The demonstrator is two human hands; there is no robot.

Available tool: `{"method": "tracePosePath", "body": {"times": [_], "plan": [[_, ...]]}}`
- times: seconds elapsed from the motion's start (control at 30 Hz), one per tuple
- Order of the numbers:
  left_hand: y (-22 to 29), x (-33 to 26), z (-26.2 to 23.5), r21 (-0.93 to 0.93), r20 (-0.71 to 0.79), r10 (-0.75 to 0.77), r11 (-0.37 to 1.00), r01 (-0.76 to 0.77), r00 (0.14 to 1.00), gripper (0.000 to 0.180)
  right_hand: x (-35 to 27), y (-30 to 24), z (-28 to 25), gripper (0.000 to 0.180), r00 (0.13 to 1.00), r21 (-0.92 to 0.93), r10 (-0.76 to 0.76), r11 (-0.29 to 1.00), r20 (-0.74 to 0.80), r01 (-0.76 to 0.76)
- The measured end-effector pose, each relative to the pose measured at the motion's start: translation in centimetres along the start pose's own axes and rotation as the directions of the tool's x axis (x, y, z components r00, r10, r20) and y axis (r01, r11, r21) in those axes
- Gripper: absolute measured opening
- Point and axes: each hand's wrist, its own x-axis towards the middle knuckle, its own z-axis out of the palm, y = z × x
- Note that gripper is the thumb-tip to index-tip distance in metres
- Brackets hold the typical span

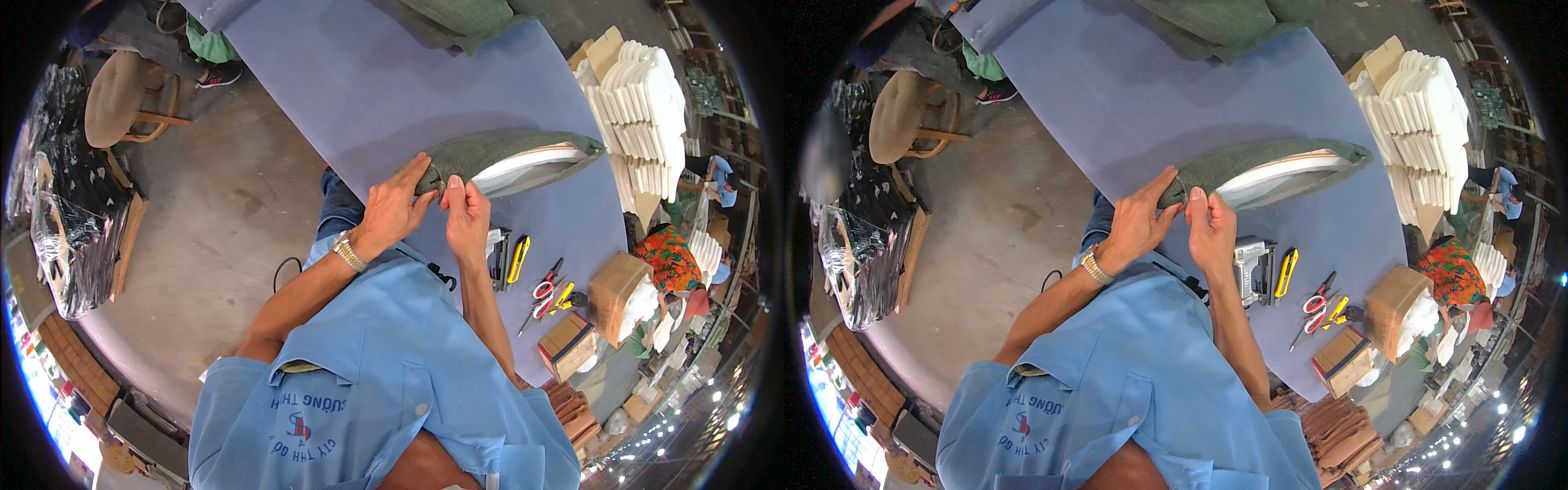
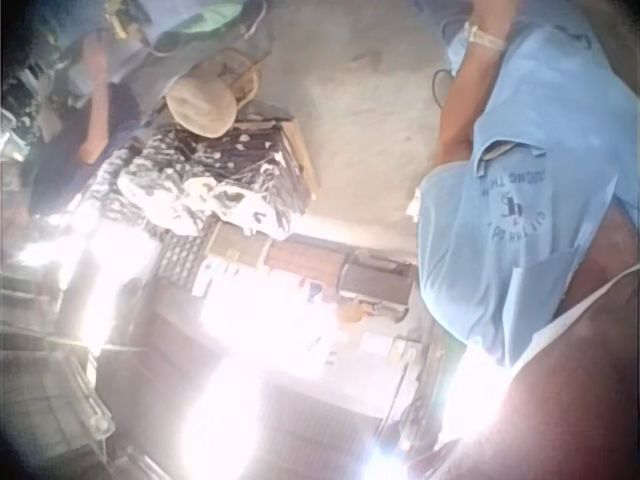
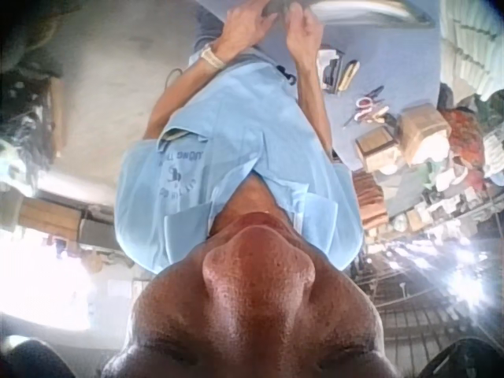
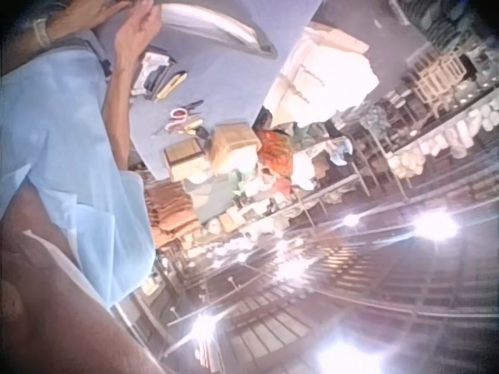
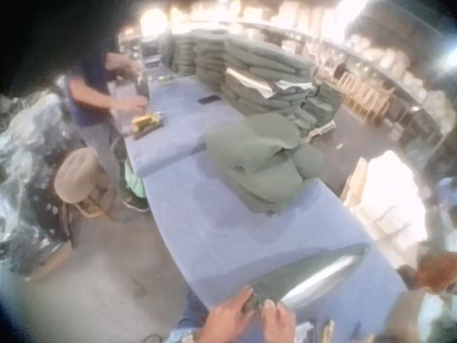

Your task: The person staples green fabric onto white foam seat cushions using a pneumatic staple gun. They trim excess fabric with a utility knife and scissors, then place the finished pieces on a stack.

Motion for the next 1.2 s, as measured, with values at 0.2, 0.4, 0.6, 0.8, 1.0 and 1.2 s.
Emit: {"method": "tracePosePath", "body": {"times": [0.2,0.4,0.6,0.8,1.0,1.2], "plan": [[0.1,1.4,-0.4,-0.009,-0.053,0.108,0.994,-0.109,0.993,0.058,1.3,0.9,0.2,0.041,0.999,0.107,-0.019,0.994,0.039,0.015],[0.4,2.6,-1.9,-0.044,0.102,-0.07,0.996,0.075,0.992,0.066,2.0,1.7,0.4,0.039,0.997,0.134,-0.031,0.991,0.076,0.021],[-0.4,4.3,-4.2,-0.09,0.344,-0.04,0.993,0.076,0.938,0.07,1.6,2.3,0.4,0.033,0.99,0.108,-0.087,0.991,0.113,0.075],[-0.8,3.7,-3.2,-0.105,0.21,0.01,0.994,0.013,0.978,0.062,2.7,1.5,0.9,0.028,0.988,0.092,-0.097,0.992,0.12,0.086],[-1.7,3.2,-2.0,-0.067,0.039,0.13,0.99,-0.128,0.991,0.057,2.9,2.9,1.3,0.023,0.989,0.092,-0.098,0.992,0.111,0.088],[-1.6,2.6,-1.9,-0.338,0.049,-0.047,0.939,0.061,0.998,0.06,2.9,4.6,1.5,0.019,0.986,0.11,-0.136,0.986,0.092,0.126]]}}
